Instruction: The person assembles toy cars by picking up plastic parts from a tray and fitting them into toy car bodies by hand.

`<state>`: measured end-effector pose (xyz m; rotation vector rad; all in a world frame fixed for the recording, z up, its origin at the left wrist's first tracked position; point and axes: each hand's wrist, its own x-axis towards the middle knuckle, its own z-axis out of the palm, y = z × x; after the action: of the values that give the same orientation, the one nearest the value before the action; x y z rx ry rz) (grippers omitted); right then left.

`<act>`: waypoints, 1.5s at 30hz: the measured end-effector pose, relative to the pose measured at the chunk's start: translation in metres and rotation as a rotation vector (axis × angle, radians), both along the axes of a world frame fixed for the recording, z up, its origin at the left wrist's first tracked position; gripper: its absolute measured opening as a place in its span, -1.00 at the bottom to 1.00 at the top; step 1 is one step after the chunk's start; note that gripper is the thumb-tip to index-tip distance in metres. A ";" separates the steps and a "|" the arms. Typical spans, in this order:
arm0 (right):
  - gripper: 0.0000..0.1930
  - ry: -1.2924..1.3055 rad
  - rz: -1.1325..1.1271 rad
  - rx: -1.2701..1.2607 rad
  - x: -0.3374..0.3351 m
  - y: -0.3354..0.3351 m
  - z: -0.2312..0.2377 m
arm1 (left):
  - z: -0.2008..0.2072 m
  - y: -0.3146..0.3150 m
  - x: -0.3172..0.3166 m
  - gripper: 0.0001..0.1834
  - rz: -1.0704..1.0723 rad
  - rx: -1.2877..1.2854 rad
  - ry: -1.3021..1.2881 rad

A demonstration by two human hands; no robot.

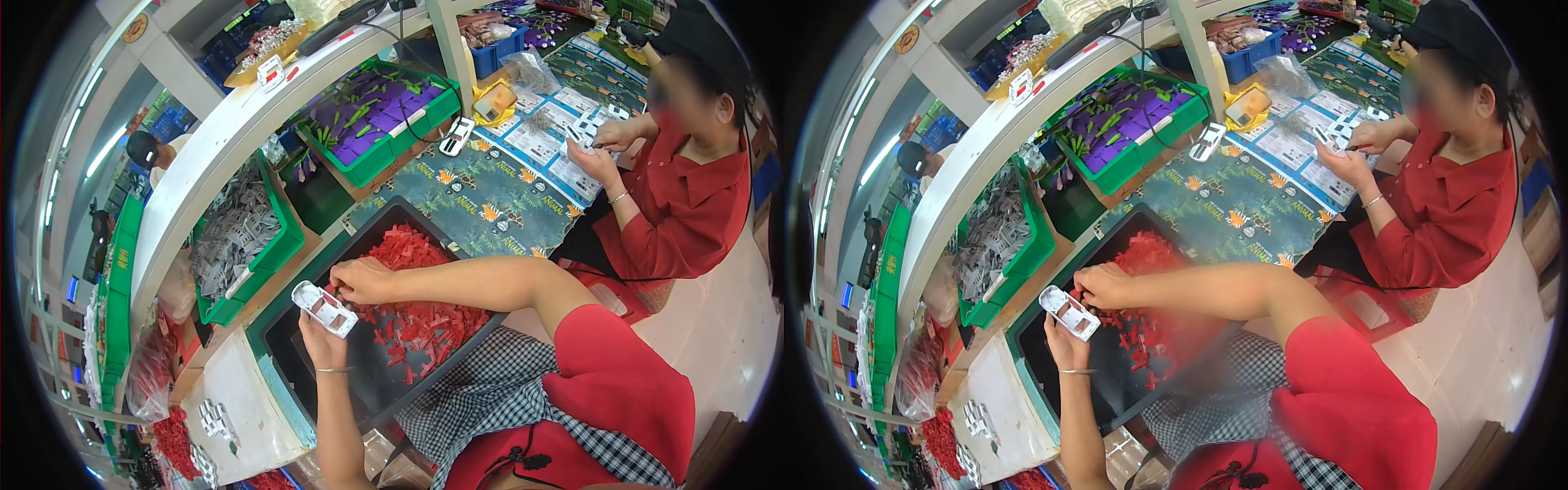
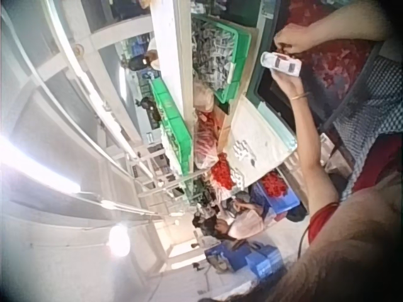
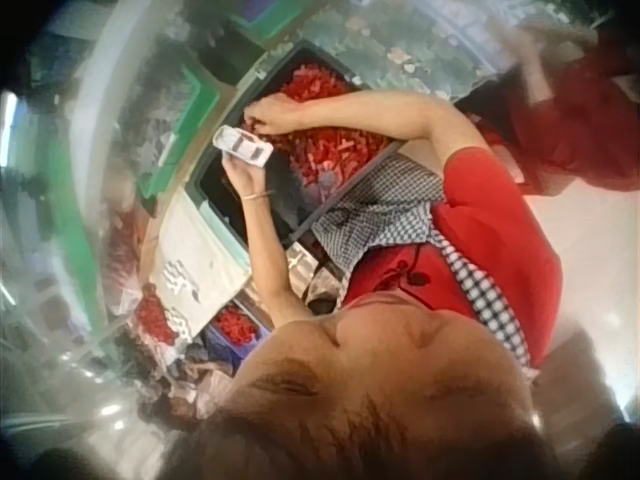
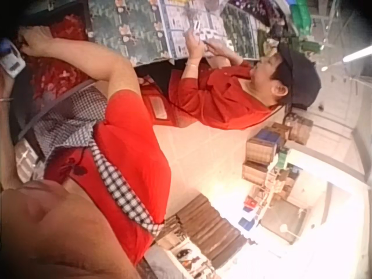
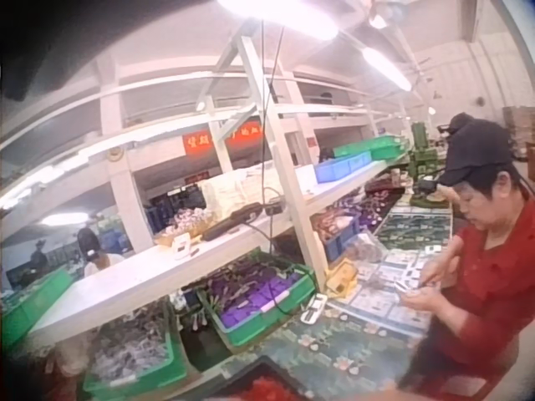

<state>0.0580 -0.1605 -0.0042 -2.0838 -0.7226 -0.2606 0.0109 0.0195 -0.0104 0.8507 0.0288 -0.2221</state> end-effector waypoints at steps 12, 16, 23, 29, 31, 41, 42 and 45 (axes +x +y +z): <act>-0.88 -0.304 0.111 0.096 -0.009 0.007 -0.002 | -0.015 -0.003 -0.002 -0.59 0.015 0.005 -0.050; -0.87 -0.427 0.018 0.011 -0.015 0.011 -0.002 | -0.010 -0.016 -0.004 -0.57 0.022 0.051 -0.051; -0.86 -0.470 -0.046 0.020 -0.015 0.013 0.005 | -0.015 -0.016 -0.005 -0.58 -0.005 0.209 -0.168; -0.75 -0.389 -0.074 0.058 -0.018 0.013 0.009 | -0.008 -0.021 -0.005 -0.69 0.035 0.113 0.060; -0.63 -0.319 -0.073 0.112 -0.018 0.013 0.010 | -0.001 -0.027 -0.008 -0.81 0.170 0.335 0.065; -0.47 0.128 0.116 0.321 -0.009 0.015 -0.004 | 0.002 -0.024 -0.013 -0.80 0.176 0.665 -0.044; -0.51 0.233 0.162 0.345 -0.007 0.014 -0.005 | 0.002 -0.023 -0.013 -0.80 0.173 0.665 -0.042; -0.57 0.256 0.179 0.405 -0.003 0.016 -0.006 | 0.000 -0.024 -0.015 -0.80 0.170 0.675 -0.068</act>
<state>0.0552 -0.1446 -0.0105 -1.6209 -0.6355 -0.0320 -0.0038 -0.0042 -0.0105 1.5195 0.1167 -0.0158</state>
